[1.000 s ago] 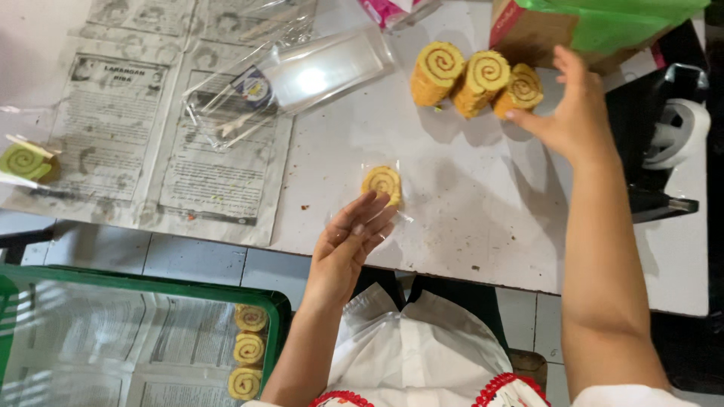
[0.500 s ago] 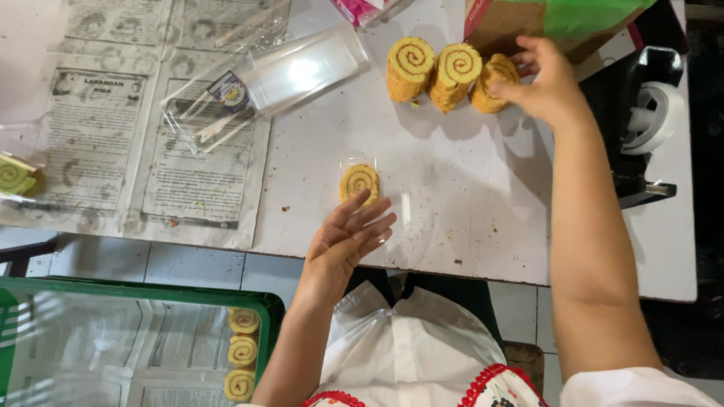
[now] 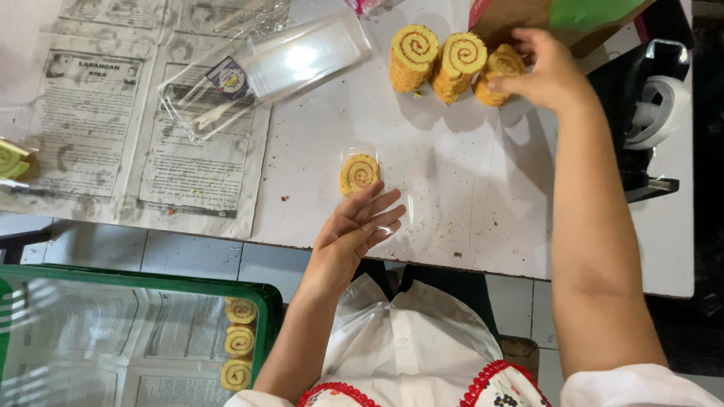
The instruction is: The person packages individual slices of roll cake into small plastic containers and secures them with tape before placing them into a green crate.
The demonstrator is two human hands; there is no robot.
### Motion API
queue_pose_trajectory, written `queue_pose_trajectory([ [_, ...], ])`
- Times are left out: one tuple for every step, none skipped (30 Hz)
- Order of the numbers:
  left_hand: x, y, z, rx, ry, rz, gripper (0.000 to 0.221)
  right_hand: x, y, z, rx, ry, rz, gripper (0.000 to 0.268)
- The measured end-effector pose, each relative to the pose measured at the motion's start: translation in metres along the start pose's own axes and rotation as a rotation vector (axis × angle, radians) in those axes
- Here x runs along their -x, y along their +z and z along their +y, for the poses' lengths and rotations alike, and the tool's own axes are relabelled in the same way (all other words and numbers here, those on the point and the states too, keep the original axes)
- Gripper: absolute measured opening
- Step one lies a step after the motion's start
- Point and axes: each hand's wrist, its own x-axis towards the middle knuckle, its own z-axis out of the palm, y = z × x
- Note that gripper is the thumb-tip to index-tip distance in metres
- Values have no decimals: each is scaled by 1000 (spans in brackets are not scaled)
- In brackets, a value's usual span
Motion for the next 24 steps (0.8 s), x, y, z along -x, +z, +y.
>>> queue_pose_trajectory([
  [0,0,1,-16,-6,10,57,-1,-1,2,-120,30,-7,83],
  [-1,-3,-2,-19,-9,8,57,-4,-3,13,-122,33,-5,83],
  [-2,-6,-4,13,18,-13,57,-7,-4,23,-249,17,36,77],
  [-3,-8,-8,47,45,-34,57,-9,-6,34,-373,1,77,71],
  [-5,-9,-9,47,42,-36,57,-2,-6,40,-373,4,79,71],
  [-6,-10,-11,41,56,-60,60,5,-7,46,-436,-106,156,68],
  [-8,-12,-12,36,70,-83,62,12,-7,52,-499,-217,233,66],
  [-11,-9,-14,35,69,-82,62,46,-3,20,-500,-216,232,66],
  [-14,-6,-15,45,67,-88,63,81,2,-11,-512,-207,235,63],
  [-16,-4,-17,53,65,-93,63,115,7,-43,-525,-197,237,60],
  [-16,-2,-18,52,63,-91,63,142,22,-58,-527,-196,236,60],
  [-16,0,-19,41,87,-120,63,170,37,-73,-566,-219,207,66],
  [-15,2,-21,30,112,-149,63,198,51,-88,-605,-241,179,72],
  [-13,6,-18,30,110,-144,63,208,61,-97,-607,-239,173,72],
  [-10,11,-14,-14,125,-173,60,218,70,-106,-511,-269,207,71],
  [-7,15,-10,-59,141,-203,58,228,79,-115,-414,-300,239,70],
  [-5,19,-7,-59,140,-198,58,229,85,-116,-416,-300,234,70],
  [-2,22,-4,-89,147,-249,62,230,91,-116,-360,-276,261,69],
  [0,26,-1,-120,153,-299,71,231,97,-117,-305,-252,286,69],
  [2,24,-1,-121,154,-299,71,232,98,-118,-306,-253,286,69],
  [4,22,0,-69,169,-440,89,233,98,-119,-334,-241,276,68],
  [6,20,-1,-14,185,-581,111,234,98,-120,-360,-230,265,67],
  [6,20,-5,-15,186,-580,111,233,103,-115,-361,-231,264,67],
  [6,19,-9,40,201,-541,110,232,107,-110,-430,-270,271,73],
])
